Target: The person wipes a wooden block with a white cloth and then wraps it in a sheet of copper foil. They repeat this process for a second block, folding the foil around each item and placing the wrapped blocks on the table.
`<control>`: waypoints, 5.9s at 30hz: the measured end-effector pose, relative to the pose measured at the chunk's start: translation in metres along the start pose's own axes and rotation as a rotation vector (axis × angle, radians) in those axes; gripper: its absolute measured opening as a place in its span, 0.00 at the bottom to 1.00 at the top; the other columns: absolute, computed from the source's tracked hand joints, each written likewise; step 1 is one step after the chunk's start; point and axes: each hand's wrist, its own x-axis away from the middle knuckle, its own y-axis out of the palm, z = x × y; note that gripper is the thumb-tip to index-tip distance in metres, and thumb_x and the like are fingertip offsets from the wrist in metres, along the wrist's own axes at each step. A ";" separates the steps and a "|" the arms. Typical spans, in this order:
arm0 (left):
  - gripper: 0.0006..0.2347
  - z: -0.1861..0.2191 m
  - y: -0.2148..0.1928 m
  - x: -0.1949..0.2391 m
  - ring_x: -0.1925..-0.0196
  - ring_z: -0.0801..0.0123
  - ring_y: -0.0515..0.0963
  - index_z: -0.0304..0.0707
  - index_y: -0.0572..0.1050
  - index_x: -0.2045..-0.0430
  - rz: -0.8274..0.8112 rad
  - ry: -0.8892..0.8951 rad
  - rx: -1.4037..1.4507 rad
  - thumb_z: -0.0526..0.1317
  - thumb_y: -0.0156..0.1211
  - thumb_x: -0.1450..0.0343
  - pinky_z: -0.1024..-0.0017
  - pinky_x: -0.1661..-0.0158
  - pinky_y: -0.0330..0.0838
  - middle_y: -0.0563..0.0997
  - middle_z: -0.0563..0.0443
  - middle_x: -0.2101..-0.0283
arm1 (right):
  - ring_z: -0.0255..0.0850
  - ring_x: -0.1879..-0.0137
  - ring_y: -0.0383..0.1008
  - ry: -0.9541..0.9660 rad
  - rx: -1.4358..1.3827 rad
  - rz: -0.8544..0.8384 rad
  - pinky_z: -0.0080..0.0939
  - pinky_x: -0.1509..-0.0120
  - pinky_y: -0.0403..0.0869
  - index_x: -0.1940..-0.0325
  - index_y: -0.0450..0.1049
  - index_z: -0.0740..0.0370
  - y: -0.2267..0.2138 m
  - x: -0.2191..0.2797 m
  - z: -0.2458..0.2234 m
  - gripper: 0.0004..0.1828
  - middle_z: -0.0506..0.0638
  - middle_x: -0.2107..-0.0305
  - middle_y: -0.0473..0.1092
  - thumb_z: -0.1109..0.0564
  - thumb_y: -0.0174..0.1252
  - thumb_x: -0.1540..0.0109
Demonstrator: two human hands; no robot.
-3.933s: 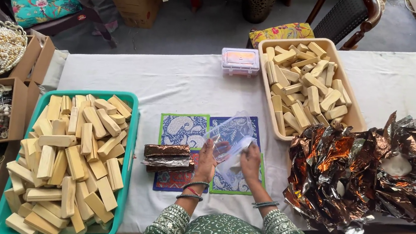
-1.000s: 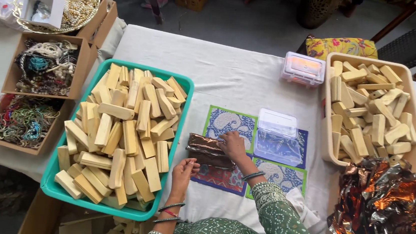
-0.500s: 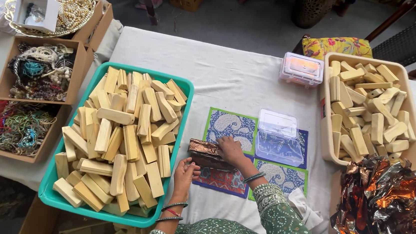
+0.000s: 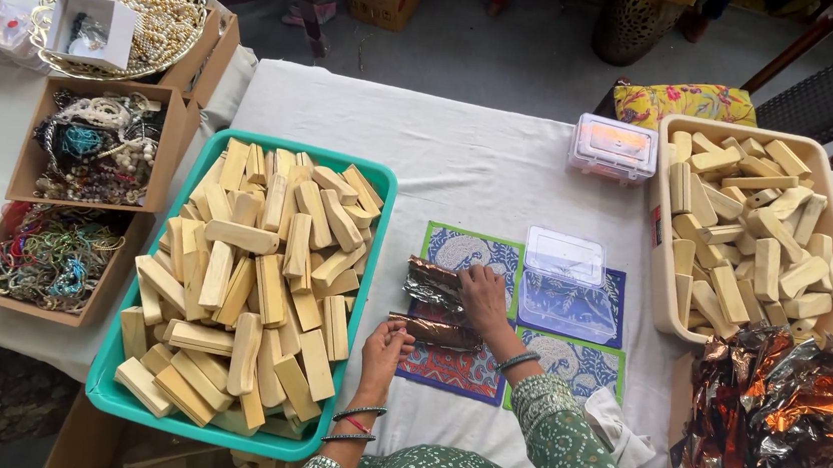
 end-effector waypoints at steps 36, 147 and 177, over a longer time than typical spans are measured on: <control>0.24 -0.015 0.024 -0.095 0.43 0.65 0.75 0.37 0.66 0.37 0.067 0.031 0.261 0.53 0.43 0.23 0.64 0.49 0.71 0.75 0.49 0.41 | 0.43 0.53 0.78 0.565 -1.392 -0.437 0.46 0.48 0.79 0.43 0.71 0.66 -0.046 0.026 0.011 0.22 0.55 0.57 0.77 0.53 0.65 0.38; 0.22 0.009 0.226 0.020 0.45 0.53 0.71 0.41 0.74 0.47 -0.136 0.580 -1.145 0.43 0.70 0.36 0.54 0.47 0.67 0.74 0.46 0.50 | 0.45 0.57 0.79 0.364 -0.612 -0.441 0.45 0.51 0.76 0.48 0.78 0.62 -0.094 0.060 0.254 0.18 0.57 0.63 0.79 0.52 0.63 0.39; 0.30 -0.017 0.213 -0.012 0.23 0.56 0.51 0.40 0.62 0.35 -0.361 0.597 -1.537 0.41 0.64 0.33 0.44 0.29 0.39 0.66 0.47 0.33 | 0.55 0.50 0.78 0.416 -0.367 -0.276 0.54 0.45 0.73 0.49 0.80 0.55 -0.023 0.063 0.213 0.16 0.56 0.58 0.78 0.49 0.60 0.38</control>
